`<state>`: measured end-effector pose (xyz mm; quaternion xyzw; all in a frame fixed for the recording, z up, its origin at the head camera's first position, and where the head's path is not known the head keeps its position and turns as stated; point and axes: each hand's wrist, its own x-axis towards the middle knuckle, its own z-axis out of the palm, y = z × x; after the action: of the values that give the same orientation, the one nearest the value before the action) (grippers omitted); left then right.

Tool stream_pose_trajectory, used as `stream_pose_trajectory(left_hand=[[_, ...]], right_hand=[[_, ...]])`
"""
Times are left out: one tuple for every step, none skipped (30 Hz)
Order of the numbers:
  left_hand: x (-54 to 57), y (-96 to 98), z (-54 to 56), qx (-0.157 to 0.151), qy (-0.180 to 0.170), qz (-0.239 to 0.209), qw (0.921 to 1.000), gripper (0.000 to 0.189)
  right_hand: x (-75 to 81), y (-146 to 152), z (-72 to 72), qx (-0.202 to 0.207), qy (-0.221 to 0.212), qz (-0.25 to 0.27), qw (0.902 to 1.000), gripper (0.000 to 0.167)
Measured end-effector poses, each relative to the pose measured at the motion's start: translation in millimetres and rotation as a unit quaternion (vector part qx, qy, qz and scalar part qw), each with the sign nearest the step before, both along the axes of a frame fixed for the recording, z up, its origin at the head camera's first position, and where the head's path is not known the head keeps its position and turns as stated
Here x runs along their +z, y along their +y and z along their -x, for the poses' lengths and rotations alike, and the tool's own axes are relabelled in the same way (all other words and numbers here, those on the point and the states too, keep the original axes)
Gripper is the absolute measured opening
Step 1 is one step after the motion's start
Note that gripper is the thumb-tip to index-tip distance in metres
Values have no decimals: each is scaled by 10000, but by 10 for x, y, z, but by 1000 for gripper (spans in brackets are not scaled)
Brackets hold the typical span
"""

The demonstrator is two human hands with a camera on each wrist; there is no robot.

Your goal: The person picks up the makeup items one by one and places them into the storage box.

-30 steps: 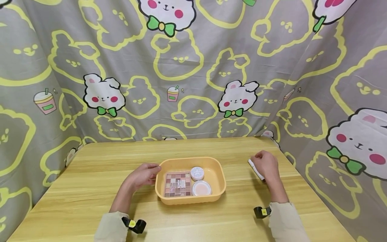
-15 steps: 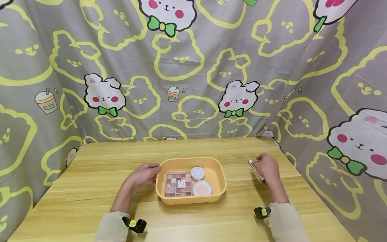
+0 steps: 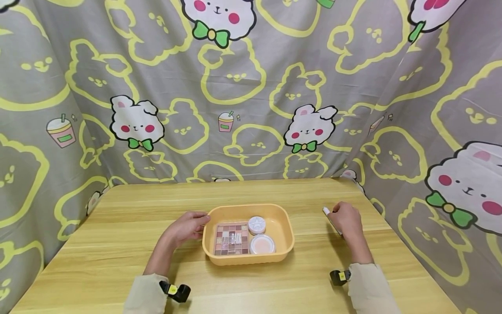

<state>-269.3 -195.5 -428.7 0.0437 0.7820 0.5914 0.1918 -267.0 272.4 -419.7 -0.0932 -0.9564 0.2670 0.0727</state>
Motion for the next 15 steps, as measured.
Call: stream_pose_trajectory(left_hand=[[2, 1, -1, 6, -6, 0, 10000, 55], [3, 3, -2, 13, -11, -2, 10000, 55], [6, 5, -3, 19, -17, -3, 10000, 55], [7, 6, -4, 20, -19, -5, 10000, 55], [8, 8, -5, 22, -25, 0, 10000, 55], [8, 9, -5, 29, -27, 3, 10000, 54], [5, 8, -3, 26, -23, 10, 10000, 54], [2, 8, -2, 25, -17, 20, 10000, 54], [-1, 8, 0, 23, -11, 29, 10000, 54], [-4, 7, 1, 18, -6, 34, 10000, 54], [-6, 7, 3, 19, -3, 39, 10000, 54], [-7, 6, 4, 20, 2, 44, 10000, 54], [-9, 6, 5, 16, 7, 47, 10000, 54], [-9, 6, 6, 18, 8, 45, 10000, 54], [-9, 6, 7, 19, 9, 42, 10000, 54]], right_hand=[[-2, 1, -1, -1, -11, 9, 10000, 25], [-3, 1, -2, -2, -27, 7, 10000, 24], [-6, 2, -3, -2, -51, -3, 10000, 24], [-6, 2, -4, 1, -80, -14, 10000, 24], [-3, 2, -7, 2, -121, -21, 9999, 23], [-2, -1, -10, 3, -180, -21, 9998, 21], [-2, -1, -9, 14, -219, -27, 9998, 19], [-3, -3, -9, 17, -253, -51, 9997, 16], [-5, -2, -8, 21, -273, -66, 9996, 14], [-6, -3, -9, 24, -307, -68, 9995, 12], [-7, -5, -11, 26, -329, -70, 9994, 12], [-6, -7, -13, 31, -351, -71, 9994, 12], [-7, -6, -14, 34, -349, -85, 9993, 12], [-6, -7, -15, 38, -362, -105, 9993, 12], [-6, -6, -16, 40, -370, -111, 9992, 12]])
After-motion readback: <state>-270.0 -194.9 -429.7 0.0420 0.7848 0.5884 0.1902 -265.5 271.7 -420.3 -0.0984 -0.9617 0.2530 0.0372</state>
